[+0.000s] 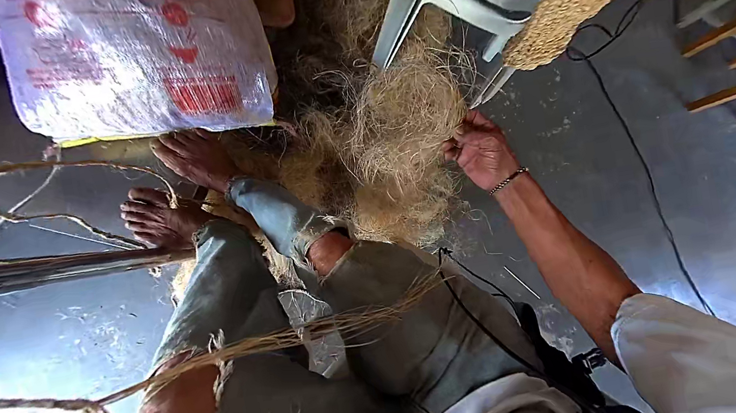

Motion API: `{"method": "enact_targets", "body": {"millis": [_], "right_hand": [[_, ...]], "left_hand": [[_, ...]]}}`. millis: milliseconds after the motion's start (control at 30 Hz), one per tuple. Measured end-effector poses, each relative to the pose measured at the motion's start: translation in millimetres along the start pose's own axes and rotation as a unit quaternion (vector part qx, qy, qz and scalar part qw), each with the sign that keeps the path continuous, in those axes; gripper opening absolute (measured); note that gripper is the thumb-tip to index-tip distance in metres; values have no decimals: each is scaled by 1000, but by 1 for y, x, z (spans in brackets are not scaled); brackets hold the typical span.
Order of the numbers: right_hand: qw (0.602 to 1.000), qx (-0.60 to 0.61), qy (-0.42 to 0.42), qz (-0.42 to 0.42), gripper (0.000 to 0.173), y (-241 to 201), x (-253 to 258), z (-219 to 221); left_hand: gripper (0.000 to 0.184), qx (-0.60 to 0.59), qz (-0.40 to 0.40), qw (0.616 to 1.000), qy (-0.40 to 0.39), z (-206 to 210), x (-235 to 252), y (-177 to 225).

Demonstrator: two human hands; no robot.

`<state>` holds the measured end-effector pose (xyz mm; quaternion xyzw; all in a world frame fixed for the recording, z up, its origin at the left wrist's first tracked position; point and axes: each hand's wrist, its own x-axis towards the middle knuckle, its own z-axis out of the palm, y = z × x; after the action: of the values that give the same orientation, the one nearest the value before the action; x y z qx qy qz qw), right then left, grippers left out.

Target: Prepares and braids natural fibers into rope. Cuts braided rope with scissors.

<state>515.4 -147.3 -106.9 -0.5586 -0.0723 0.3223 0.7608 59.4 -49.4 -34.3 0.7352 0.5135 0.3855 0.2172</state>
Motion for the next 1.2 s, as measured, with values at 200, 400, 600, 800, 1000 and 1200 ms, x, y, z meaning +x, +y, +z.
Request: {"method": "enact_targets", "body": {"millis": [200,400,600,800,1000,1200], "right_hand": [[981,-136,-11,-141,15,-36,-45,14],[892,-302,-55,-331,12,-57,-82,9],[929,-206,-66,-299,12,-77,-112,2],[972,-57,-36,-227,12,-102,-116,-7],[979,30,-29,-199,11,-128,-115,-11],[982,103,-15,-161,10,-153,-112,-1]], "left_hand": [[72,43,32,997,47,-6,-13,-13],[69,52,71,992,89,-12,-24,2],[53,57,126,983,123,-22,-28,34],[39,51,170,977,115,-27,-48,66],[34,35,158,985,61,-17,-71,65],[32,-4,165,986,36,-7,-87,58]]}}
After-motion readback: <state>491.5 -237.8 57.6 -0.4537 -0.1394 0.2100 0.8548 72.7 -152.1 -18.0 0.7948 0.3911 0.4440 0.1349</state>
